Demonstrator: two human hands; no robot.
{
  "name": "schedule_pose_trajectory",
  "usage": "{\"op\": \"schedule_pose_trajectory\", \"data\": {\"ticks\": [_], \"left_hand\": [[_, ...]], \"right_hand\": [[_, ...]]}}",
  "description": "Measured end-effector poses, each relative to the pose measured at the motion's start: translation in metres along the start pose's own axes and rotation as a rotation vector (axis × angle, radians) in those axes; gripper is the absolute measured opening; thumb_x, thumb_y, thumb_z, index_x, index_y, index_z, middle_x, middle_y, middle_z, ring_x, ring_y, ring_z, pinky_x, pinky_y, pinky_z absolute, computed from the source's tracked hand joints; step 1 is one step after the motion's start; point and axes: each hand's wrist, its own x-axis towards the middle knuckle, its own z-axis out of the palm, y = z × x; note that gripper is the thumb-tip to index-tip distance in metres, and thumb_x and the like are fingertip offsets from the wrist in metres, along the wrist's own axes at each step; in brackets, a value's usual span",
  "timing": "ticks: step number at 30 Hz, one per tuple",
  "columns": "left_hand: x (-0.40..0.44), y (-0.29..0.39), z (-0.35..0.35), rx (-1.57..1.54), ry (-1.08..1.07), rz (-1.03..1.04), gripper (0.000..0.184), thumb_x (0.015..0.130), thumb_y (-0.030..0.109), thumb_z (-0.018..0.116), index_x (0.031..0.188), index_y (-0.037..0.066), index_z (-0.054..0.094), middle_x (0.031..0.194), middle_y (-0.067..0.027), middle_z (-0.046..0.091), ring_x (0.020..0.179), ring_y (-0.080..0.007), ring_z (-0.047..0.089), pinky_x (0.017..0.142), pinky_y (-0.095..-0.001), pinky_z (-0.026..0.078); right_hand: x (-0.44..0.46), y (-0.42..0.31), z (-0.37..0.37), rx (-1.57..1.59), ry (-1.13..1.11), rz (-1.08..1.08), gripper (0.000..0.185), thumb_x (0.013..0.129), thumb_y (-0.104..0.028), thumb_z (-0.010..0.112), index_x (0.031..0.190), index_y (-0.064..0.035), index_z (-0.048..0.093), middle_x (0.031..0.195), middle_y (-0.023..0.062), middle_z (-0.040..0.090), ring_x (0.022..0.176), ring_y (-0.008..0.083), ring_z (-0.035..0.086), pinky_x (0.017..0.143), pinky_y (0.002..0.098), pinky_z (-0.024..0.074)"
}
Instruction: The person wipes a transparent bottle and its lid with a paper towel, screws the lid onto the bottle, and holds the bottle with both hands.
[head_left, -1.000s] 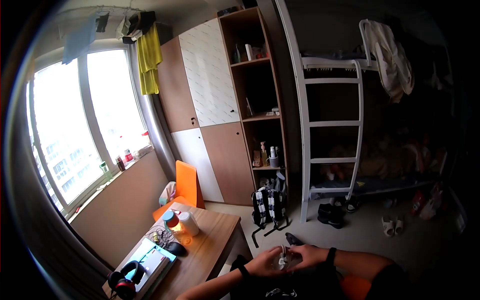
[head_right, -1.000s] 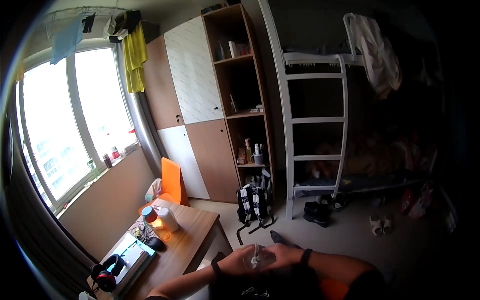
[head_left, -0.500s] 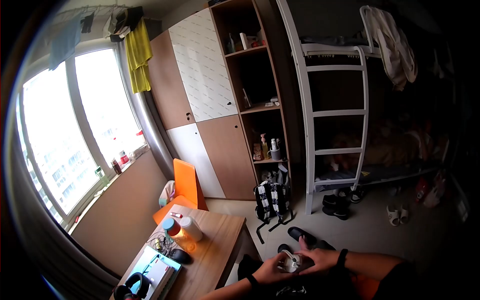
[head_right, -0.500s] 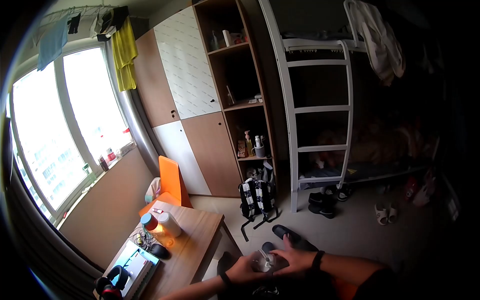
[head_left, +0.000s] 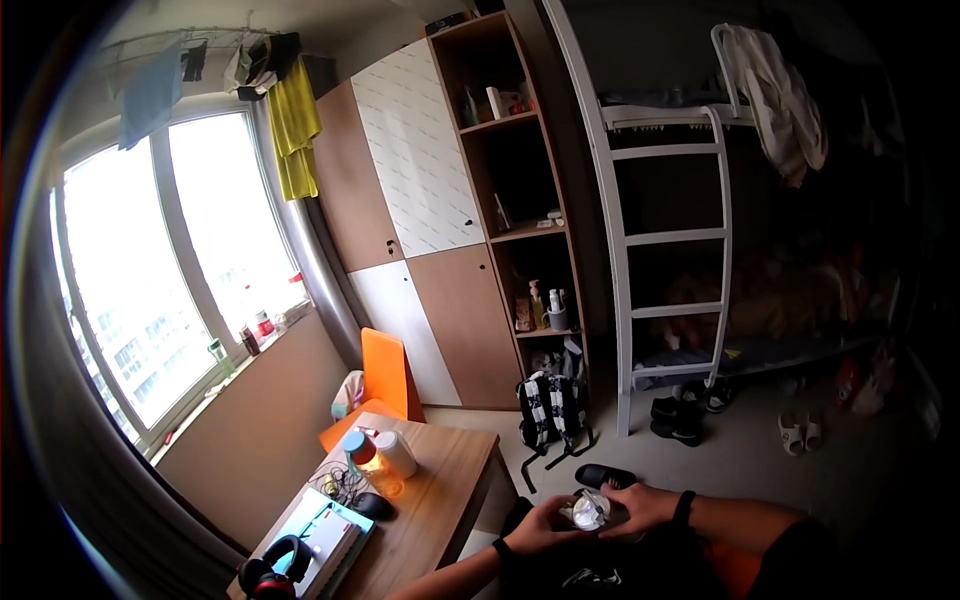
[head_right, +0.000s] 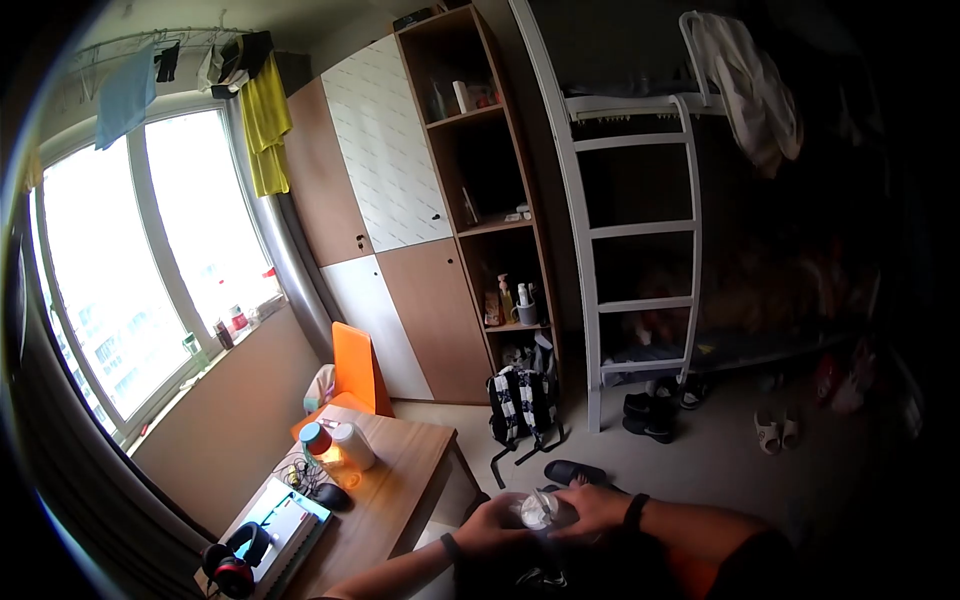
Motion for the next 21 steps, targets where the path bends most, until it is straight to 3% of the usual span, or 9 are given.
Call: {"op": "schedule_pose_trajectory", "data": {"ticks": [2,3,6,9,13,18,21], "left_hand": [[-0.001,0.011,-0.008,0.185,0.020,-0.164,0.048,0.098,0.008,0.081,0.141,0.001,0.062,0.125,-0.0116,0.076,0.117,-0.0203,0.073,0.104,-0.0376,0.059],[-0.001,0.007,-0.009,0.160,0.045,-0.076,0.040,0.099,0.009,0.080,0.136,0.001,0.065,0.121,-0.0108,0.076,0.114,-0.0193,0.073,0.101,-0.0365,0.059],[0.000,-0.007,-0.011,0.133,0.125,0.139,0.025,0.100,0.012,0.079,0.122,0.001,0.074,0.113,-0.0089,0.078,0.105,-0.0169,0.074,0.094,-0.0336,0.059],[0.000,0.005,-0.012,0.136,0.218,0.232,0.018,0.099,0.011,0.080,0.114,0.002,0.076,0.112,-0.0080,0.076,0.102,-0.0167,0.072,0.090,-0.0307,0.058],[0.003,0.007,-0.009,0.270,0.234,0.460,0.017,0.095,0.005,0.081,0.110,0.003,0.074,0.113,-0.0089,0.073,0.105,-0.0212,0.073,0.091,-0.0344,0.060],[-0.005,0.021,0.009,0.436,0.126,0.638,0.024,0.090,-0.001,0.080,0.113,0.002,0.073,0.115,-0.0128,0.070,0.107,-0.0302,0.073,0.094,-0.0382,0.061],[-0.009,0.026,0.009,0.483,0.164,0.625,0.027,0.090,0.001,0.080,0.116,0.004,0.073,0.118,-0.0139,0.069,0.108,-0.0325,0.072,0.094,-0.0392,0.060]], "right_hand": [[0.000,-0.002,-0.005,0.078,0.112,-0.058,0.087,0.085,-0.062,0.088,0.145,-0.0039,0.062,0.123,0.0224,0.076,0.111,0.0372,0.076,0.099,0.0414,0.0597],[-0.002,-0.005,-0.007,0.120,0.166,-0.084,0.087,0.084,-0.062,0.088,0.144,-0.0039,0.062,0.124,0.0214,0.076,0.112,0.0374,0.076,0.100,0.0416,0.0596],[-0.003,-0.008,-0.015,0.068,0.173,0.113,0.090,0.082,-0.062,0.089,0.145,-0.0036,0.062,0.129,0.0187,0.075,0.118,0.0371,0.074,0.102,0.0425,0.0589],[-0.003,0.012,-0.007,-0.048,0.246,0.019,0.082,0.079,-0.058,0.090,0.143,-0.0128,0.067,0.122,0.0178,0.075,0.113,0.0378,0.073,0.099,0.0443,0.0588],[0.001,0.020,0.000,-0.210,0.258,-0.177,0.075,0.078,-0.056,0.089,0.143,-0.0233,0.071,0.113,0.0152,0.073,0.107,0.0363,0.072,0.096,0.0458,0.0584],[-0.006,-0.006,-0.001,-0.166,0.271,-0.094,0.073,0.078,-0.054,0.087,0.144,-0.0249,0.071,0.113,0.0116,0.072,0.108,0.0337,0.071,0.097,0.0460,0.0582],[-0.007,-0.007,0.001,-0.141,0.290,-0.132,0.072,0.078,-0.054,0.088,0.142,-0.0245,0.073,0.115,0.0110,0.072,0.107,0.0333,0.072,0.096,0.0456,0.0588]]}}
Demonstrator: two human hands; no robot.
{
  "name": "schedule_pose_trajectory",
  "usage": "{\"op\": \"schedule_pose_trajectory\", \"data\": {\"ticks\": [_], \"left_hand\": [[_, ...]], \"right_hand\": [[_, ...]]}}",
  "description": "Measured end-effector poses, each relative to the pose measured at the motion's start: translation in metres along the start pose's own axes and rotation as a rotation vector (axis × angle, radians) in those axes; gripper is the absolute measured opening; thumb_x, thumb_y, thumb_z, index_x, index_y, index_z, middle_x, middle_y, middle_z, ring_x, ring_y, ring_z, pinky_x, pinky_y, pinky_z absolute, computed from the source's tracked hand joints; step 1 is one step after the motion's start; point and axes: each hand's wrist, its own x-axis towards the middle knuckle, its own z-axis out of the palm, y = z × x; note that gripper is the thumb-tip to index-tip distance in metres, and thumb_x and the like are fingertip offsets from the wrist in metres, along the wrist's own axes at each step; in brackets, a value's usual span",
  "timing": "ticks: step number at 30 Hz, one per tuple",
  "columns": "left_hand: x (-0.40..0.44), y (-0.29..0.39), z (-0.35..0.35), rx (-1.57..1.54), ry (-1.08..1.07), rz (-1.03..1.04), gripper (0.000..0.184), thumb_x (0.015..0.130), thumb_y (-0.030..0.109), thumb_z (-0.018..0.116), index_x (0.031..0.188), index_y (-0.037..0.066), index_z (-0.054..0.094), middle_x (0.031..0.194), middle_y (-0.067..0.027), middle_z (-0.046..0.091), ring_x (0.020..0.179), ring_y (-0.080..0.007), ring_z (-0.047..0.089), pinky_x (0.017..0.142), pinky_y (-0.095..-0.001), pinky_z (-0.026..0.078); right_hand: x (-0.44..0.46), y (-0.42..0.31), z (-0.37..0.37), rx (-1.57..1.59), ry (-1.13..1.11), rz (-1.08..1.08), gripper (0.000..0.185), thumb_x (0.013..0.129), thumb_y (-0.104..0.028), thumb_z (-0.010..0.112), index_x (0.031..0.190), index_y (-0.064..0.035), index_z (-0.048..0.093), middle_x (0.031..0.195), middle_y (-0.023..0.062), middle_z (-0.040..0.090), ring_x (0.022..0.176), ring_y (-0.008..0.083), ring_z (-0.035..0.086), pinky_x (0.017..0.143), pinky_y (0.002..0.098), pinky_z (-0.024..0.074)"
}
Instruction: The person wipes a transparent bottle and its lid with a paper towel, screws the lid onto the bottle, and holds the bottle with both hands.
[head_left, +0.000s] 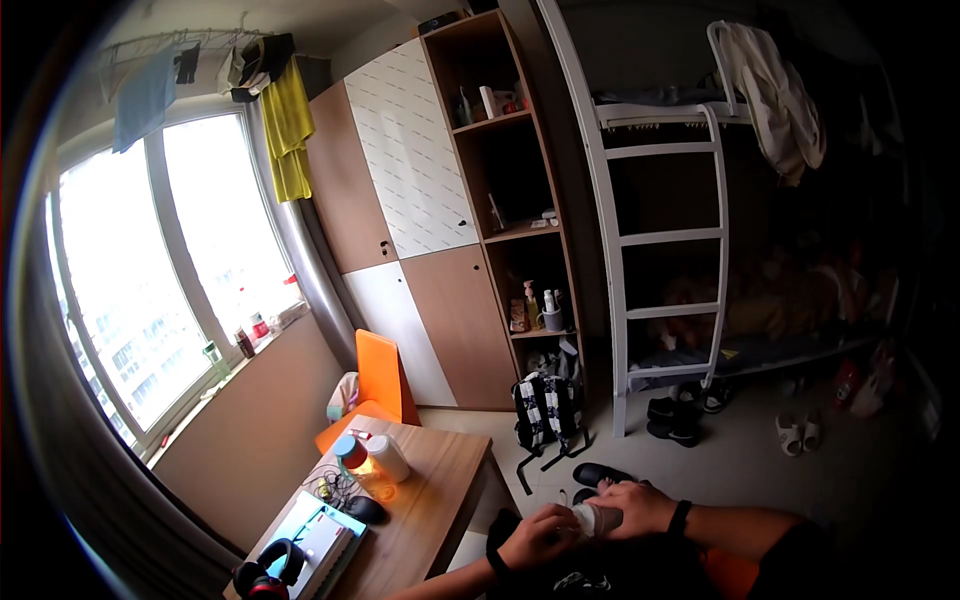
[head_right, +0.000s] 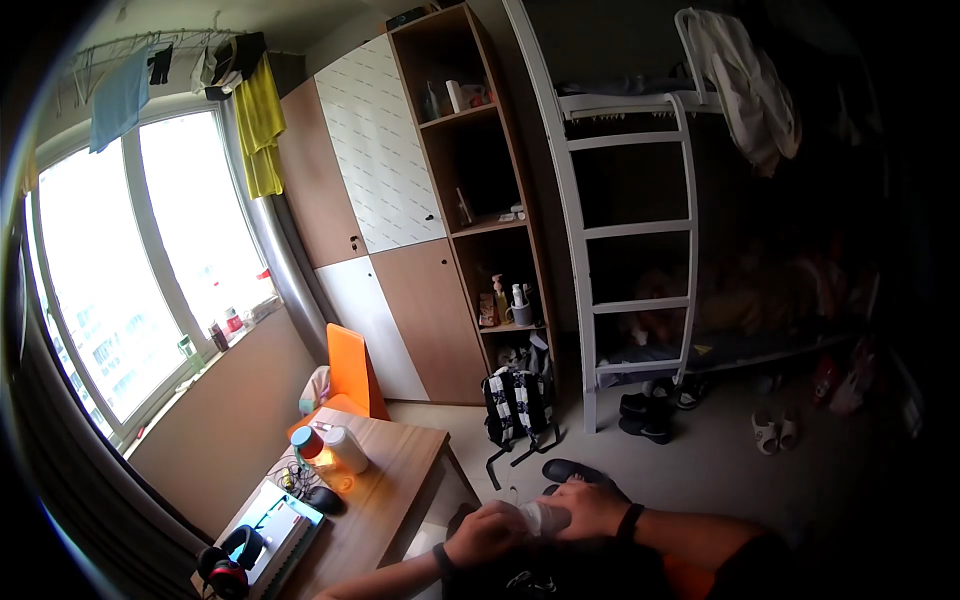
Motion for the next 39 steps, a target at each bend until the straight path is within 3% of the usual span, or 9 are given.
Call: {"op": "schedule_pose_trajectory", "data": {"ticks": [2,6,13,22,26,30,33,37,39], "left_hand": [[0.001,0.001,-0.001,0.012,0.052,-0.115,0.031,0.090,0.003,0.081,0.119,0.004,0.072,0.120,-0.0157,0.069,0.110,-0.0344,0.071,0.095,-0.0412,0.060],[0.010,0.018,0.002,0.106,-0.001,0.238,0.025,0.090,0.005,0.080,0.114,0.004,0.073,0.116,-0.0145,0.070,0.108,-0.0324,0.070,0.096,-0.0404,0.059],[0.006,0.019,-0.007,0.152,0.078,-0.082,0.026,0.092,0.003,0.078,0.118,0.003,0.072,0.118,-0.0167,0.068,0.111,-0.0335,0.070,0.096,-0.0426,0.060],[0.009,0.015,-0.019,0.153,0.001,0.205,0.036,0.090,0.003,0.082,0.125,0.002,0.074,0.121,-0.0161,0.070,0.108,-0.0353,0.072,0.092,-0.0426,0.062],[0.012,0.013,-0.018,0.140,-0.069,0.300,0.039,0.089,0.001,0.079,0.127,0.004,0.074,0.121,-0.0154,0.069,0.110,-0.0355,0.071,0.092,-0.0433,0.061],[0.009,0.013,-0.015,0.200,-0.190,0.277,0.038,0.090,0.003,0.078,0.127,0.005,0.073,0.121,-0.0146,0.068,0.107,-0.0360,0.070,0.093,-0.0444,0.061],[0.002,0.010,-0.011,0.140,-0.109,0.042,0.025,0.095,0.005,0.075,0.119,0.007,0.076,0.120,-0.0139,0.071,0.109,-0.0350,0.070,0.095,-0.0447,0.059],[0.010,0.018,-0.013,0.282,-0.164,0.322,0.023,0.093,0.011,0.077,0.116,0.009,0.077,0.118,-0.0127,0.071,0.104,-0.0300,0.071,0.090,-0.0405,0.061],[0.005,0.020,-0.010,0.281,-0.189,0.320,0.023,0.092,0.013,0.079,0.115,0.009,0.076,0.116,-0.0111,0.072,0.102,-0.0290,0.072,0.089,-0.0408,0.061]], "right_hand": [[0.001,-0.003,-0.002,0.013,-0.023,-0.010,0.074,0.079,-0.054,0.088,0.143,-0.0226,0.071,0.118,0.0112,0.073,0.110,0.0334,0.071,0.099,0.0457,0.0573],[0.003,-0.010,-0.004,-0.020,-0.055,0.052,0.077,0.080,-0.052,0.087,0.146,-0.0191,0.069,0.123,0.0118,0.073,0.116,0.0340,0.069,0.107,0.0464,0.0537],[0.005,-0.018,-0.010,0.037,0.006,0.037,0.073,0.082,-0.053,0.088,0.144,-0.0182,0.071,0.119,0.0132,0.073,0.115,0.0333,0.070,0.107,0.0457,0.0535],[0.005,-0.017,-0.011,0.113,-0.029,0.060,0.075,0.080,-0.048,0.089,0.147,-0.0191,0.069,0.124,0.0115,0.073,0.121,0.0335,0.069,0.117,0.0464,0.0479],[0.005,-0.009,-0.009,0.004,0.093,-0.066,0.068,0.079,-0.046,0.092,0.139,-0.0190,0.074,0.117,0.0093,0.074,0.111,0.0324,0.072,0.098,0.0436,0.0600],[0.007,-0.010,-0.024,0.014,0.012,0.023,0.069,0.079,-0.037,0.088,0.142,-0.0149,0.070,0.129,0.0111,0.073,0.121,0.0331,0.068,0.108,0.0461,0.0537],[0.004,-0.013,-0.022,0.047,-0.016,0.041,0.074,0.078,-0.029,0.084,0.147,-0.0132,0.065,0.136,0.0118,0.071,0.129,0.0325,0.065,0.115,0.0460,0.0492],[0.004,-0.010,-0.014,0.009,0.080,-0.055,0.063,0.081,-0.037,0.089,0.136,-0.0116,0.073,0.125,0.0086,0.076,0.118,0.0304,0.072,0.105,0.0433,0.0574],[0.001,-0.006,-0.007,0.063,-0.019,-0.021,0.071,0.079,-0.031,0.086,0.145,-0.0117,0.066,0.134,0.0119,0.072,0.126,0.0321,0.068,0.111,0.0451,0.0528]]}}
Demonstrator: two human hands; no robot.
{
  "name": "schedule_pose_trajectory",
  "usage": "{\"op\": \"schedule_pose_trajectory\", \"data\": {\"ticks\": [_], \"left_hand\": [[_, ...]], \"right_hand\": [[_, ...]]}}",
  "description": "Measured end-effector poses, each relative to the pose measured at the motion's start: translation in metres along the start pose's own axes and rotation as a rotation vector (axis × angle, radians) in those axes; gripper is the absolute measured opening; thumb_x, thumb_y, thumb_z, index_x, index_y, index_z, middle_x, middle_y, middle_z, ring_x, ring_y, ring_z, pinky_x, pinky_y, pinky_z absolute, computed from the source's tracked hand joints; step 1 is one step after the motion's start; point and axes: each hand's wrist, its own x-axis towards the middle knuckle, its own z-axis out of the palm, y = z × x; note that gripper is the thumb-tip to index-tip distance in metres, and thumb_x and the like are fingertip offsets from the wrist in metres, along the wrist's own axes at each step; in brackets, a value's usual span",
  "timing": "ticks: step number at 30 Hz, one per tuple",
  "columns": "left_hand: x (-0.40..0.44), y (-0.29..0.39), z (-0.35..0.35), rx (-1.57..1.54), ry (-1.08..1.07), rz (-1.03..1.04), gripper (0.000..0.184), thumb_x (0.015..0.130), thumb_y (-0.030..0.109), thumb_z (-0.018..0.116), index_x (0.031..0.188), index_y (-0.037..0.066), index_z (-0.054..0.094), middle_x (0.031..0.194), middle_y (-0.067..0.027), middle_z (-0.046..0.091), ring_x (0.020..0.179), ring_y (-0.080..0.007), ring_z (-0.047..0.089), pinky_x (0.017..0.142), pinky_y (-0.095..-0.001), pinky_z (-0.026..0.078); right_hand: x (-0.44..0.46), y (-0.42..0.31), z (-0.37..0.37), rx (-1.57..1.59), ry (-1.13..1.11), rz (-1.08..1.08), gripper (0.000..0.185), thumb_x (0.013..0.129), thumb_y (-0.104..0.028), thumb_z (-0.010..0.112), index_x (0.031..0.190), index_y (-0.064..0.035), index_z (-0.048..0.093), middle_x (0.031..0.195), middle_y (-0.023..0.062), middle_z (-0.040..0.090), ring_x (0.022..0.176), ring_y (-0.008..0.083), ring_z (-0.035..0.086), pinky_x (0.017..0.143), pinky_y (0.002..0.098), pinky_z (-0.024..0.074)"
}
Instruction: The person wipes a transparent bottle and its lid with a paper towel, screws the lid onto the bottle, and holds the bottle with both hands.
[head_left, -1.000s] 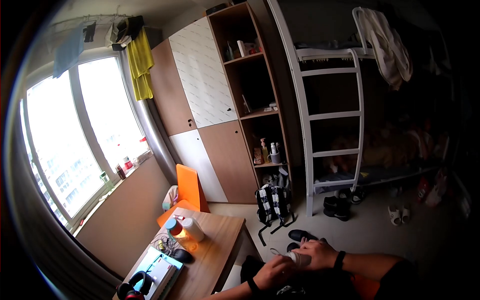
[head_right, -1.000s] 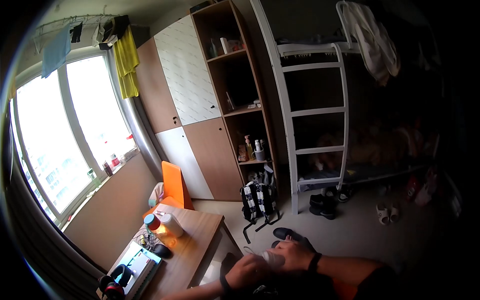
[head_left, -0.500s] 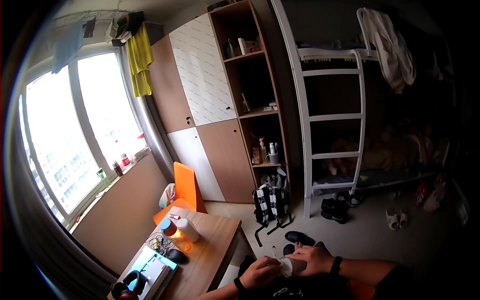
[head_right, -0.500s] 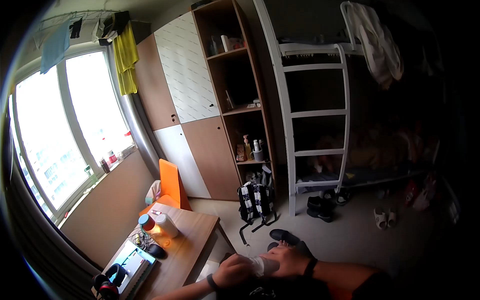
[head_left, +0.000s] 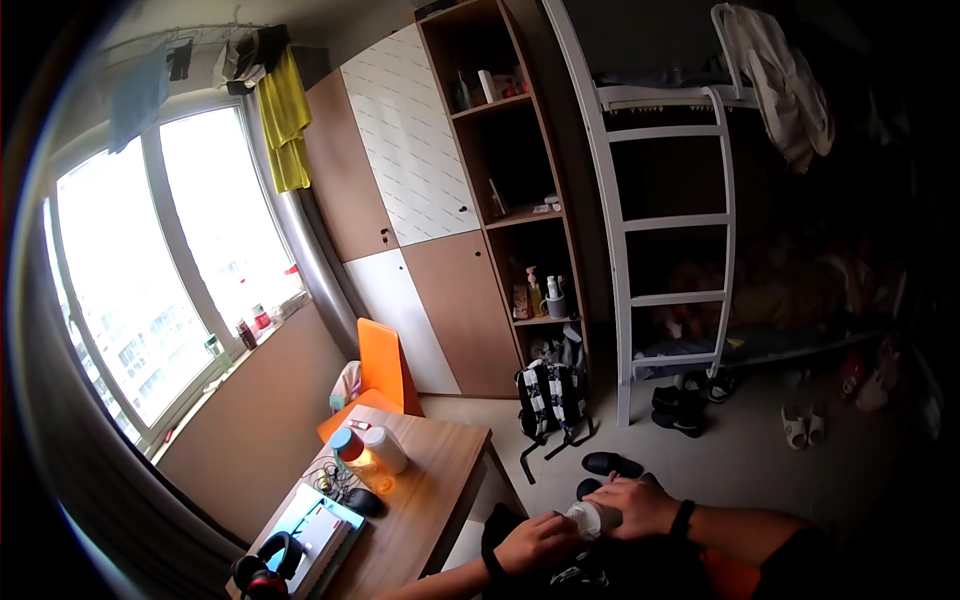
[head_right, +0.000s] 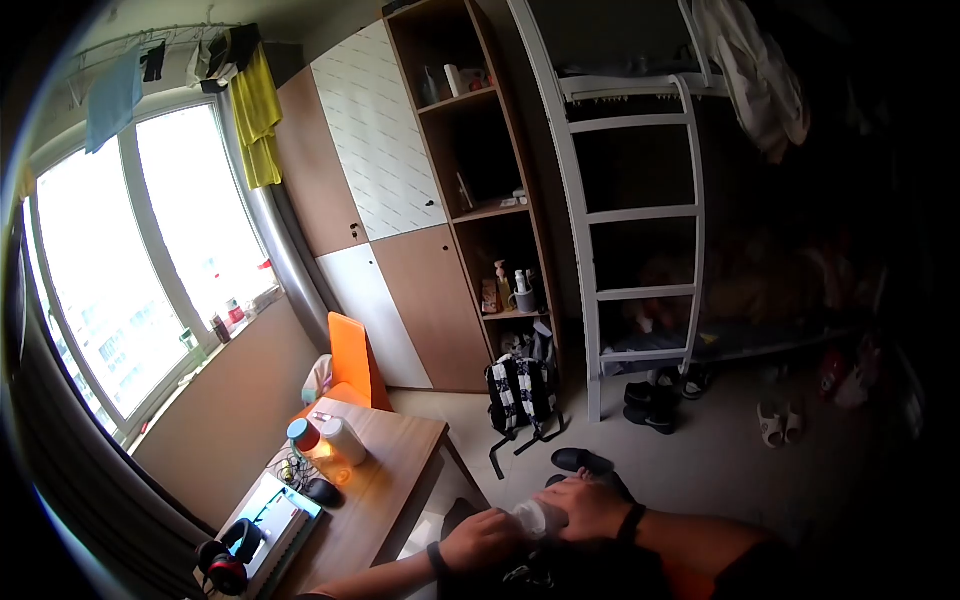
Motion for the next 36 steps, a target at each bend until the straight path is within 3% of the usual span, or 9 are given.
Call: {"op": "schedule_pose_trajectory", "data": {"ticks": [10,15,19,22,25,28,32,36], "left_hand": [[-0.006,-0.009,-0.008,0.017,0.066,-0.157,0.025,0.094,0.017,0.080,0.116,0.007,0.076,0.117,-0.0113,0.073,0.108,-0.0304,0.072,0.094,-0.0418,0.061],[-0.014,-0.014,0.003,-0.033,0.027,-0.150,0.025,0.094,0.015,0.078,0.118,0.006,0.075,0.117,-0.0125,0.071,0.107,-0.0324,0.072,0.093,-0.0419,0.061],[-0.015,-0.017,0.004,-0.048,0.043,-0.170,0.029,0.092,0.013,0.080,0.119,0.005,0.072,0.117,-0.0123,0.070,0.106,-0.0337,0.071,0.086,-0.0431,0.062],[-0.018,-0.016,0.006,-0.079,0.064,-0.270,0.026,0.091,0.013,0.081,0.114,0.007,0.071,0.114,-0.0122,0.070,0.103,-0.0338,0.072,0.085,-0.0432,0.062],[-0.021,-0.017,0.011,-0.188,0.063,-0.406,0.020,0.089,0.011,0.081,0.106,0.007,0.069,0.110,-0.0125,0.071,0.099,-0.0338,0.073,0.084,-0.0419,0.061],[-0.020,-0.015,0.011,-0.280,0.077,-0.436,0.016,0.090,0.009,0.080,0.100,0.005,0.068,0.109,-0.0127,0.072,0.098,-0.0331,0.074,0.085,-0.0403,0.061],[-0.020,-0.018,0.015,-0.322,0.103,-0.398,0.015,0.091,0.011,0.079,0.102,0.006,0.070,0.107,-0.0114,0.071,0.096,-0.0326,0.074,0.082,-0.0406,0.061],[-0.022,-0.016,0.017,-0.307,0.092,-0.418,0.014,0.091,0.012,0.079,0.100,0.006,0.070,0.105,-0.0101,0.072,0.093,-0.0325,0.075,0.081,-0.0402,0.061]], "right_hand": [[0.002,-0.001,-0.003,0.030,-0.020,-0.038,0.073,0.080,-0.037,0.088,0.144,-0.0092,0.067,0.135,0.0143,0.074,0.127,0.0320,0.070,0.110,0.0429,0.0542],[0.005,-0.018,-0.017,-0.046,-0.026,-0.071,0.065,0.079,-0.037,0.090,0.133,-0.0059,0.072,0.123,0.0129,0.077,0.115,0.0339,0.073,0.099,0.0447,0.0592],[0.001,-0.020,-0.014,-0.085,-0.019,-0.075,0.066,0.078,-0.035,0.088,0.134,-0.0048,0.070,0.116,0.0128,0.077,0.111,0.0360,0.073,0.098,0.0446,0.0592],[0.005,-0.012,-0.007,-0.040,0.063,-0.192,0.070,0.081,-0.046,0.090,0.138,-0.0092,0.072,0.111,0.0151,0.077,0.101,0.0328,0.075,0.087,0.0422,0.0615],[0.003,-0.029,-0.017,0.024,-0.097,-0.021,0.090,0.078,-0.038,0.089,0.156,-0.0098,0.053,0.119,0.0144,0.076,0.108,0.0433,0.072,0.101,0.0467,0.0583],[0.004,-0.022,-0.009,0.060,-0.013,-0.044,0.108,0.080,-0.044,0.090,0.168,-0.0136,0.035,0.120,0.0174,0.076,0.109,0.0450,0.072,0.102,0.0494,0.0575],[0.009,-0.036,-0.037,0.094,0.032,0.190,0.116,0.083,-0.051,0.091,0.170,-0.0094,0.027,0.126,0.0215,0.073,0.117,0.0398,0.072,0.103,0.0471,0.0564],[0.010,-0.009,-0.037,0.077,0.207,0.104,0.091,0.082,-0.040,0.095,0.155,-0.0150,0.046,0.128,0.0207,0.069,0.117,0.0388,0.070,0.101,0.0473,0.0572]]}}
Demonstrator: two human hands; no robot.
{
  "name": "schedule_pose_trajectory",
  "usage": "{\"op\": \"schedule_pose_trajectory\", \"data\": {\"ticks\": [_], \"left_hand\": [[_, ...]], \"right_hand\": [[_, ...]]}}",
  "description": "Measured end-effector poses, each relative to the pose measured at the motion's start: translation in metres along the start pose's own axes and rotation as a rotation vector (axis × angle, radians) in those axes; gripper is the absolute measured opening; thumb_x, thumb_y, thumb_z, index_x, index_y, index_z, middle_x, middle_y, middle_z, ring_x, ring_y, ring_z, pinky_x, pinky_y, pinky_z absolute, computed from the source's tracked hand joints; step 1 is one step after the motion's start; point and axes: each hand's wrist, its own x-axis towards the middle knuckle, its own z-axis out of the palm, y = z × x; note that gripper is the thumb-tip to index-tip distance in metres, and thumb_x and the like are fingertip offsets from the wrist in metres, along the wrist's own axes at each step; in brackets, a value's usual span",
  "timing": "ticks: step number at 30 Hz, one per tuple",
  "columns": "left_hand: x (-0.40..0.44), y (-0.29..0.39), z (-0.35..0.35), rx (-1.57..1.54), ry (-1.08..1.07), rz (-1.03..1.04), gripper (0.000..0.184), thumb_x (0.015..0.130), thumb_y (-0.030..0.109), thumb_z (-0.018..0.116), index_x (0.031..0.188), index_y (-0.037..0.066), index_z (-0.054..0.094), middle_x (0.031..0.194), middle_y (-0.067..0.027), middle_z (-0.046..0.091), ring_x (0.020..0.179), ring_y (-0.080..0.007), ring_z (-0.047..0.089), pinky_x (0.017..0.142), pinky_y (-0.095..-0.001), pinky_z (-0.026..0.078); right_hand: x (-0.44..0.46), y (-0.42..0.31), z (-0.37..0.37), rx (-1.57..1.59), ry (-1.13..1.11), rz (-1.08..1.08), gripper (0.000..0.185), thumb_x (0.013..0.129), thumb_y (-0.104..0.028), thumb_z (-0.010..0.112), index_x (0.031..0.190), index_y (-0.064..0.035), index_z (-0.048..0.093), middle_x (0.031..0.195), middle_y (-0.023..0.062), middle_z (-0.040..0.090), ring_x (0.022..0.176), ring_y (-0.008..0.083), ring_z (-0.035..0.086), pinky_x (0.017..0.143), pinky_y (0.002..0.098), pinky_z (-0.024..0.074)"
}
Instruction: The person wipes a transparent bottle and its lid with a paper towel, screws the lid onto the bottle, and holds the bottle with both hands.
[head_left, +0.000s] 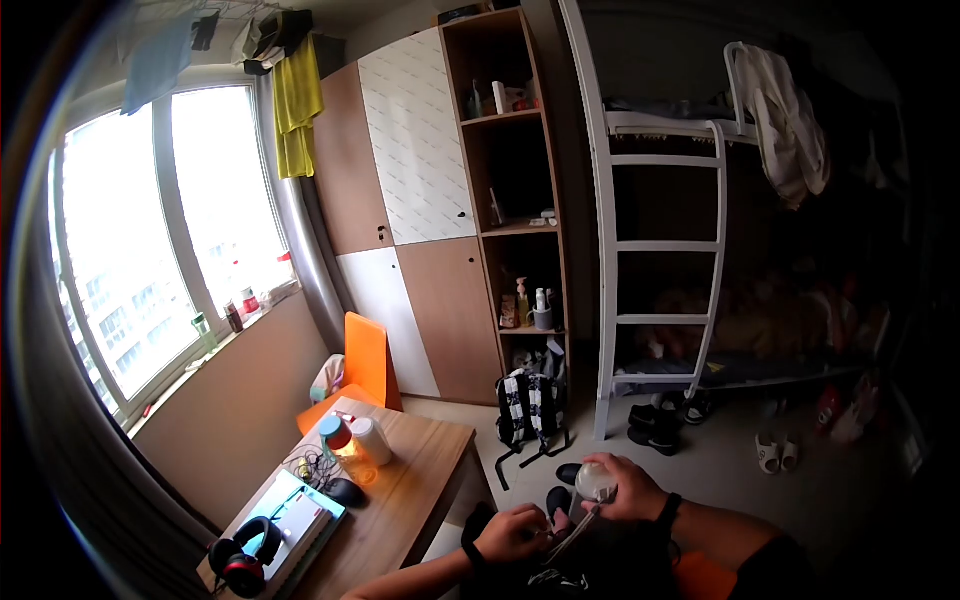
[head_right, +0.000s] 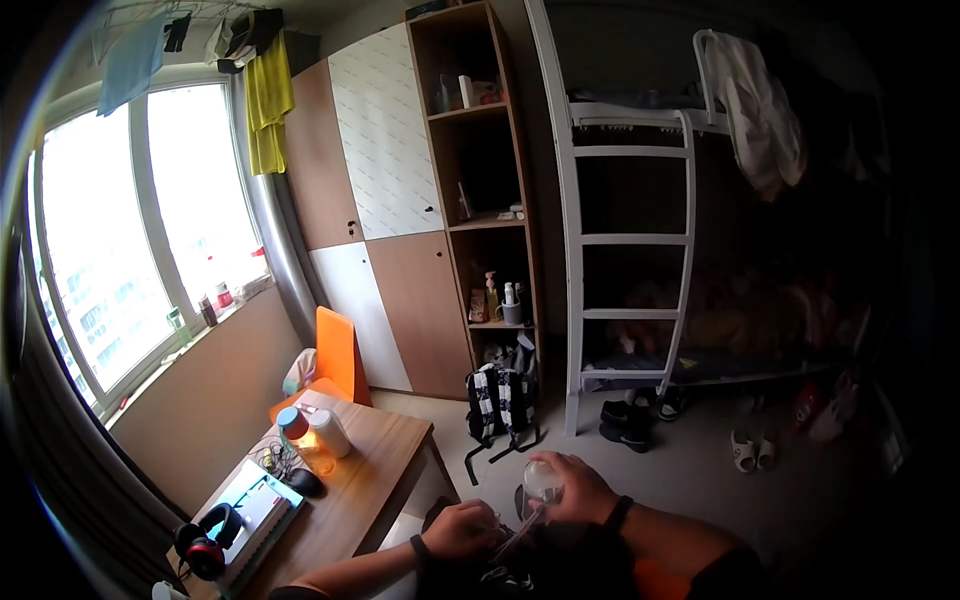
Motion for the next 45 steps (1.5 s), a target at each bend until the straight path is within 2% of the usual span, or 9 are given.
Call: {"op": "schedule_pose_trajectory", "data": {"ticks": [3,6,7,10,16,20,26,29,45], "left_hand": [[0.001,-0.001,0.001,0.024,0.070,-0.094,0.015,0.090,0.009,0.082,0.098,0.005,0.070,0.099,-0.0121,0.074,0.095,-0.0307,0.075,0.084,-0.0397,0.062],[0.003,0.001,0.000,0.091,0.209,-0.229,0.016,0.089,0.011,0.082,0.099,0.005,0.071,0.095,-0.0131,0.074,0.090,-0.0299,0.076,0.081,-0.0387,0.062],[0.002,-0.004,0.001,0.050,0.273,-0.269,0.016,0.090,0.010,0.080,0.102,0.005,0.070,0.095,-0.0117,0.073,0.087,-0.0241,0.075,0.080,-0.0361,0.061],[0.002,-0.009,-0.001,-0.132,0.340,-0.463,0.015,0.092,0.006,0.075,0.106,0.004,0.069,0.093,-0.0073,0.073,0.088,-0.0164,0.072,0.079,-0.0331,0.060],[-0.006,-0.039,0.004,-0.417,0.372,-0.326,0.014,0.097,0.002,0.074,0.110,0.002,0.069,0.111,-0.0070,0.072,0.103,-0.0121,0.069,0.090,-0.0309,0.059],[0.001,-0.016,0.000,-0.620,0.372,-0.330,0.013,0.096,-0.003,0.070,0.109,0.000,0.066,0.115,-0.0044,0.069,0.109,-0.0121,0.064,0.093,-0.0293,0.055],[-0.003,-0.032,0.007,-0.329,0.469,-0.220,0.013,0.098,-0.001,0.071,0.110,0.001,0.068,0.114,-0.0038,0.070,0.105,-0.0106,0.065,0.094,-0.0288,0.055],[-0.011,-0.036,0.012,-0.417,0.400,-0.434,0.011,0.098,0.000,0.072,0.109,0.001,0.069,0.112,-0.0027,0.071,0.105,-0.0101,0.065,0.094,-0.0288,0.056],[-0.002,-0.020,0.007,-0.293,0.432,-0.351,0.014,0.094,0.003,0.076,0.108,0.002,0.072,0.104,-0.0039,0.075,0.102,-0.0115,0.069,0.093,-0.0289,0.056]], "right_hand": [[-0.002,0.010,0.012,0.270,0.127,0.201,0.083,0.081,-0.034,0.097,0.145,-0.0110,0.048,0.124,0.0180,0.069,0.115,0.0311,0.071,0.101,0.0450,0.0569],[0.000,0.043,0.030,0.467,0.196,0.272,0.080,0.084,-0.028,0.097,0.141,-0.0081,0.045,0.124,0.0151,0.066,0.113,0.0236,0.069,0.091,0.0403,0.0614],[-0.001,0.031,0.022,0.588,0.157,0.404,0.078,0.088,-0.024,0.094,0.142,-0.0056,0.040,0.127,0.0137,0.062,0.114,0.0199,0.067,0.080,0.0352,0.0648],[0.000,0.043,0.027,0.822,0.199,0.496,0.072,0.091,-0.014,0.088,0.142,-0.0061,0.038,0.129,0.0136,0.060,0.114,0.0213,0.068,0.072,0.0336,0.0661],[-0.003,0.058,0.022,1.182,0.163,0.627,0.056,0.097,-0.012,0.072,0.144,-0.0086,0.040,0.130,0.0111,0.060,0.111,0.0220,0.069,0.075,0.0412,0.0672],[-0.003,0.057,0.014,1.098,0.172,0.611,0.053,0.099,-0.017,0.071,0.143,-0.0079,0.043,0.128,0.0095,0.061,0.111,0.0209,0.068,0.076,0.0427,0.0676],[-0.004,0.051,0.016,1.032,0.158,0.652,0.048,0.101,-0.015,0.073,0.138,-0.0054,0.043,0.125,0.0086,0.063,0.110,0.0198,0.068,0.075,0.0392,0.0678],[0.001,0.040,0.010,1.008,0.127,0.581,0.046,0.103,-0.012,0.071,0.137,-0.0058,0.041,0.128,0.0094,0.062,0.111,0.0200,0.068,0.075,0.0399,0.0680],[-0.001,0.053,0.016,1.086,0.130,0.747,0.040,0.107,-0.013,0.064,0.139,-0.0113,0.040,0.138,0.0077,0.058,0.123,0.0236,0.064,0.081,0.0451,0.0676]]}}
